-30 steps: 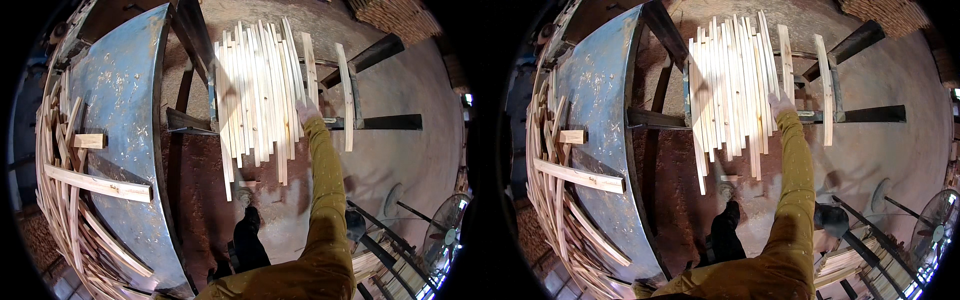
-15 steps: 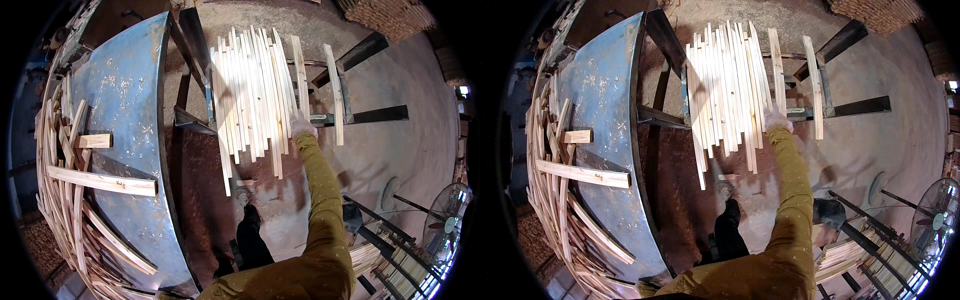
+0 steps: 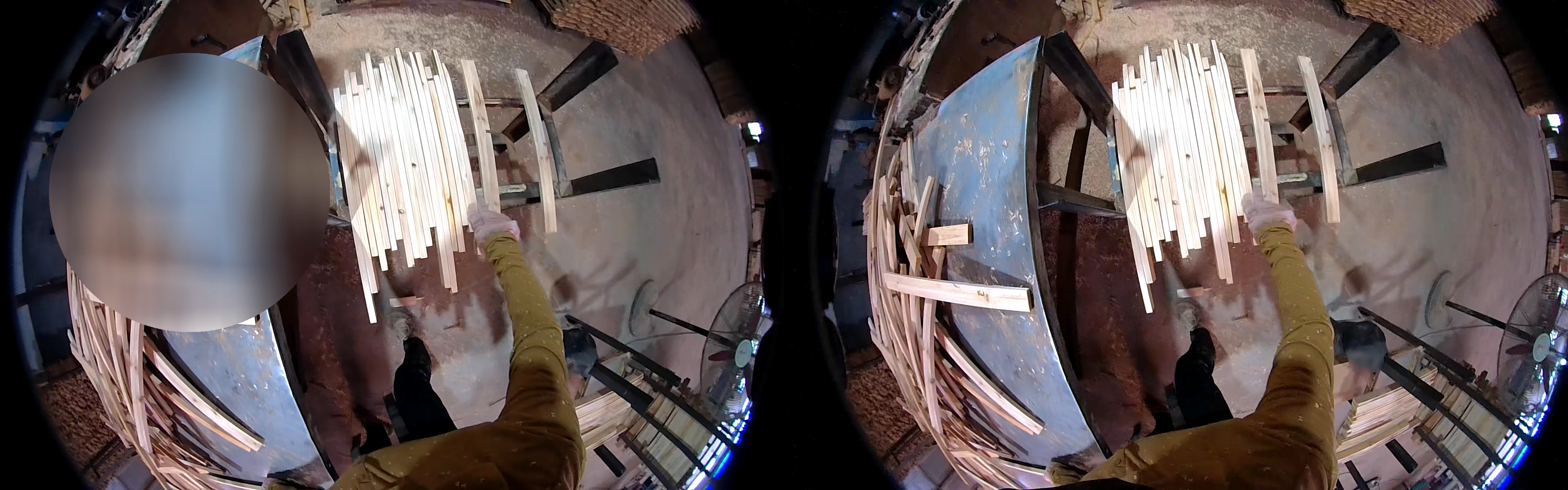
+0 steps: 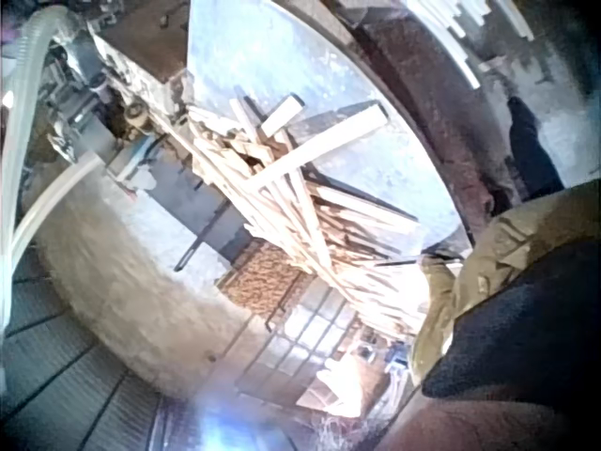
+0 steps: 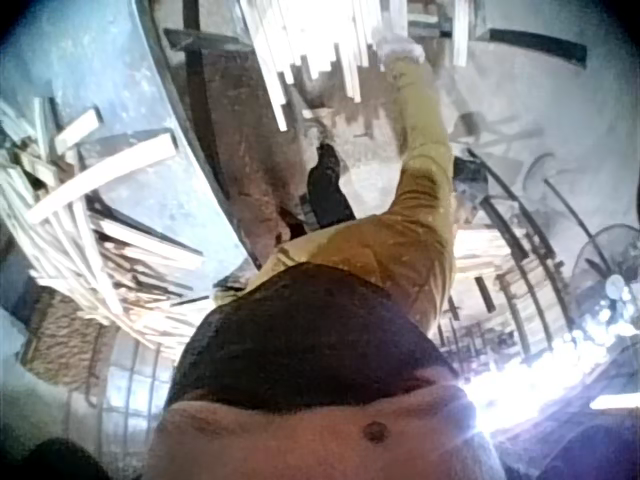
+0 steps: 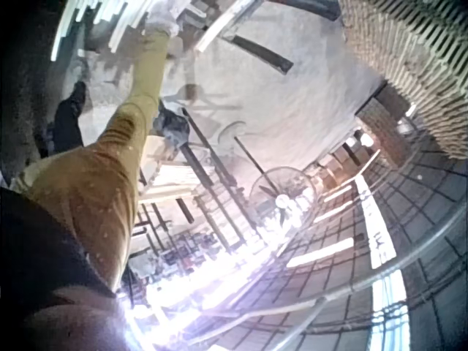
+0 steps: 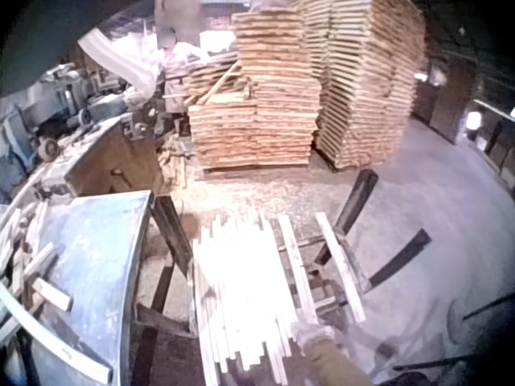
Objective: The person sorts thin wooden strips on a metal table, picking them up from a pile and arranging them into neat stacks. They repeatedly gather strips, align them, and place them into organized piles on the table.
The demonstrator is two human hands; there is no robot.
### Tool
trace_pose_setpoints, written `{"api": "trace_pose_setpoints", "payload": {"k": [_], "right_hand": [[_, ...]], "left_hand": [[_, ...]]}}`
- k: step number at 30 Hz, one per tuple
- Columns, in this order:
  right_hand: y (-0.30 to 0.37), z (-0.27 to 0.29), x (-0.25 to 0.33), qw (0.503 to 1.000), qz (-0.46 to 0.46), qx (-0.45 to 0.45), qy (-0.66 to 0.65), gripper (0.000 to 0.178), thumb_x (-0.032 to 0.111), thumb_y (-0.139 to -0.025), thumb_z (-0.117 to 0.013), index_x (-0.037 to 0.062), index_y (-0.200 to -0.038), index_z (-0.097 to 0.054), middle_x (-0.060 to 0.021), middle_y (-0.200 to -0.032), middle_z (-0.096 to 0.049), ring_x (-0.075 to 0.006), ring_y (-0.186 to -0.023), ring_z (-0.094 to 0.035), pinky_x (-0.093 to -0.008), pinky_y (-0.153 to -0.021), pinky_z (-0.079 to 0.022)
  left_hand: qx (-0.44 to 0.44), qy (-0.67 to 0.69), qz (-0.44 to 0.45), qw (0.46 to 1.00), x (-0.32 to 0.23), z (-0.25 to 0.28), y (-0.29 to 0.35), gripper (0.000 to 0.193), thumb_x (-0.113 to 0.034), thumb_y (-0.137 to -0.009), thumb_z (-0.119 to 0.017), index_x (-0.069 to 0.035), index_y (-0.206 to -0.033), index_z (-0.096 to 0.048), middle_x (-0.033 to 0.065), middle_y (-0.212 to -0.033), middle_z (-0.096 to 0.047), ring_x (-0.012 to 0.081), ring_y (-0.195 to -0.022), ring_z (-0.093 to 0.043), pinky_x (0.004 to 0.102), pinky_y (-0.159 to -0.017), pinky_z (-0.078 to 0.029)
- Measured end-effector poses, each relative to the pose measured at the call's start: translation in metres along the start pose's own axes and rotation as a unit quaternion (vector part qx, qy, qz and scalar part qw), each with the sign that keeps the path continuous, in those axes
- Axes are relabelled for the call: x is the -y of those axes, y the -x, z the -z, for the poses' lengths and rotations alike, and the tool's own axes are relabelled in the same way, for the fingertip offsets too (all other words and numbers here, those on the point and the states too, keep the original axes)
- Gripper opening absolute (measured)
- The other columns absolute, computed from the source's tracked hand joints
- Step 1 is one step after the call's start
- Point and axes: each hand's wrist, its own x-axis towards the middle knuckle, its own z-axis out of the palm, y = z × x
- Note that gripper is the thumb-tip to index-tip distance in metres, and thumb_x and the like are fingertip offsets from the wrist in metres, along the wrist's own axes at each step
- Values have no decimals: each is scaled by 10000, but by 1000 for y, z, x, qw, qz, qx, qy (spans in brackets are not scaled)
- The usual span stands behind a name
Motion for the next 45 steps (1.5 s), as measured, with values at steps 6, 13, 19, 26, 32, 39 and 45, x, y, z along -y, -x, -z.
{"api": "trace_pose_setpoints", "payload": {"k": [6, 13, 19, 26, 32, 39, 45], "right_hand": [[-45, 24, -12, 950, -96, -273, -119, 636, 524, -945, -471, 158, -1453, -362, -138, -1450, -478, -339, -1285, -509, -504, -962, -487], [-51, 49, 7, 973, -156, -150, -82, 597, 469, -887, -592, 142, -1324, -351, -163, -1295, -553, -335, -1211, -556, -528, -863, -544], [-39, 98, -96, 955, -246, -165, -20, 459, 339, -879, -506, 52, -1228, -591, -159, -1086, -692, -348, -953, -689, -484, -770, -574], [-3, 78, -28, 959, 33, -255, 120, 426, 284, -975, -453, 115, -1357, -537, -137, -1359, -547, -333, -1211, -566, -481, -961, -514], [278, 120, 215, 698, 663, -236, -130, 503, 233, -927, -562, 41, -1387, -495, -190, -1325, -569, -346, -1181, -585, -441, -976, -502], [596, -30, 501, 399, 863, -301, -74, 620, 218, -823, -729, 42, -1378, -511, -203, -1177, -642, -375, -1067, -618, -446, -945, -501], [856, -187, 582, 232, 970, -51, -44, 566, 175, -845, -678, 77, -1380, -519, -144, -1245, -629, -327, -1102, -622, -395, -951, -507]], "left_hand": [[-21, -29, 28, 999, 7, 13, 7, 231, -303, -913, -584, -83, -848, -610, 92, -734, -623, 286, -594, -600, 391, -536, -501], [-61, -70, 82, 992, 26, 26, 25, 236, -307, -915, -573, -86, -840, -608, 92, -717, -616, 291, -584, -596, 400, -525, -497], [-116, -91, 128, 981, 44, 45, 45, 241, -312, -917, -564, -89, -834, -606, 91, -703, -611, 295, -576, -593, 407, -515, -493], [-308, -130, 204, 920, 123, 137, 131, 248, -316, -919, -554, -92, -827, -604, 90, -686, -605, 300, -566, -588, 416, -504, -490], [-422, 151, 421, 788, 181, 228, 221, 253, -320, -921, -545, -95, -821, -602, 89, -672, -600, 304, -557, -585, 423, -495, -486], [-362, 529, 295, 709, 263, 246, 343, 224, -95, -876, -536, -45, -1090, -581, 95, -768, -612, 234, -738, -647, 362, -609, -535], [-346, 463, 180, 796, 305, 260, 505, 591, -307, -913, -556, 19, -1389, -427, 77, -1038, -609, 174, -893, -576, 302, -789, -496]]}}
